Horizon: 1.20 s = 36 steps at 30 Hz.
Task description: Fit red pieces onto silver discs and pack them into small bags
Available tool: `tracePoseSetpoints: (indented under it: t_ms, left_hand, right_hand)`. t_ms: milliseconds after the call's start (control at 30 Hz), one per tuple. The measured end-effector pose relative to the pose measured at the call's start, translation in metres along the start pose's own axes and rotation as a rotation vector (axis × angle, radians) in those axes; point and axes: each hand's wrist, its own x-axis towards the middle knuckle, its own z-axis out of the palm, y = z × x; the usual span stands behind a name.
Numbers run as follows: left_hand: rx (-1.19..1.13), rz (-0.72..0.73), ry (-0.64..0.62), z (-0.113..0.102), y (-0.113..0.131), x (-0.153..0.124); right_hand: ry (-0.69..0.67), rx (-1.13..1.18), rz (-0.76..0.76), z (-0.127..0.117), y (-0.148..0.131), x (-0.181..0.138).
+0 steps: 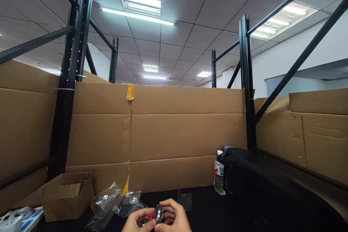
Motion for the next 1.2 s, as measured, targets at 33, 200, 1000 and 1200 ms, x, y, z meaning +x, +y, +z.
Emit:
tracePoseSetpoints:
  t_ms: [33,200,1000,1200]
  left_hand:
    - [0.004,0.004,0.031,-0.002,-0.001,0.000]
    - [0.031,0.032,0.082,-0.013,0.001,-0.004]
    - [-0.079,0.004,0.276,-0.001,0.019,-0.012]
    - [0.002,0.029,0.280,0.000,0.027,-0.019]
  right_hand:
    - [0.012,0.000,-0.008,0.000,0.000,0.000]
    - [0.035,-0.009,-0.041,-0.001,-0.008,-0.001]
    - [-0.263,-1.161,0.233,-0.068,-0.054,-0.016]
    - [-0.325,-1.192,0.157,-0.066,-0.061,-0.011]
